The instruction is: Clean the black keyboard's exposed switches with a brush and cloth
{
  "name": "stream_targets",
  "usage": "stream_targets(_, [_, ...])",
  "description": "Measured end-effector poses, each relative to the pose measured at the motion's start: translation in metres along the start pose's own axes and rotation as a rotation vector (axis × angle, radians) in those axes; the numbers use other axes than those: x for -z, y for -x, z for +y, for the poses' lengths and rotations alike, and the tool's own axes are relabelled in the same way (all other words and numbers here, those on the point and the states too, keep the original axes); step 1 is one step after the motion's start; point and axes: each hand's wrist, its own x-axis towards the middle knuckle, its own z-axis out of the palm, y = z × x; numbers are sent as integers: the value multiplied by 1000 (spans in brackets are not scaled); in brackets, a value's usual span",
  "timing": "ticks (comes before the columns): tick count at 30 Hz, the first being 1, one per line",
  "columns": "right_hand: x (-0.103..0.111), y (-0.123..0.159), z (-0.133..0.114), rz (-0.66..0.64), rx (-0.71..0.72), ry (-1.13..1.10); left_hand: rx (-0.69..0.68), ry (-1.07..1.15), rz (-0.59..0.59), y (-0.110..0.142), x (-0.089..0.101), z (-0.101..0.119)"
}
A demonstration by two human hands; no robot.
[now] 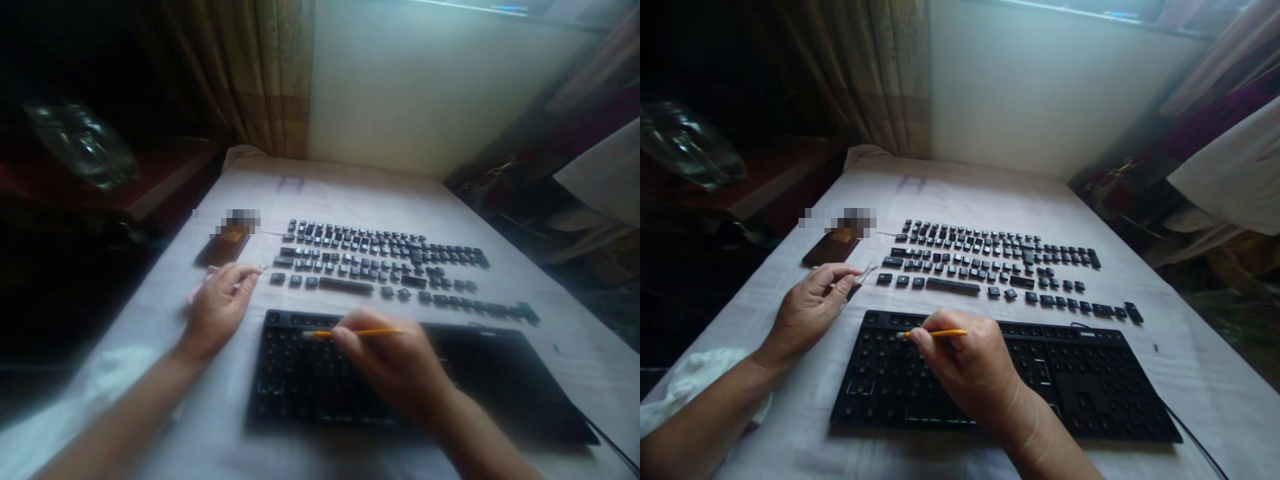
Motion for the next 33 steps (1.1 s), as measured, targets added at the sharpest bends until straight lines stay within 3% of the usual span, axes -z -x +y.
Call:
stream_targets(4, [-3,2,-1,-30,43,23,-195,-232,32,-1,4,-9])
stream_targets(12, [-11,1,-6,-13,62,30,-381,-515,0,15,-17,-13])
stream_targets(16, [-9,-2,-8,-43,37,-101,-401,-573,4,18,-19,-12])
stream_targets(20, [-9,-1,-8,0,5,-31,-398,-596,7,18,-19,-13])
stream_targets(26, [-14,12,-15,-139,58,-150,-390,-593,-2,18,-20,-12])
stream_targets(31, [-18,18,-11,69,-37,-66,-370,-580,-18,19,-20,-12])
stream_targets(33, [-20,18,-12,16,0,-81,-363,-573,-24,19,-20,-12])
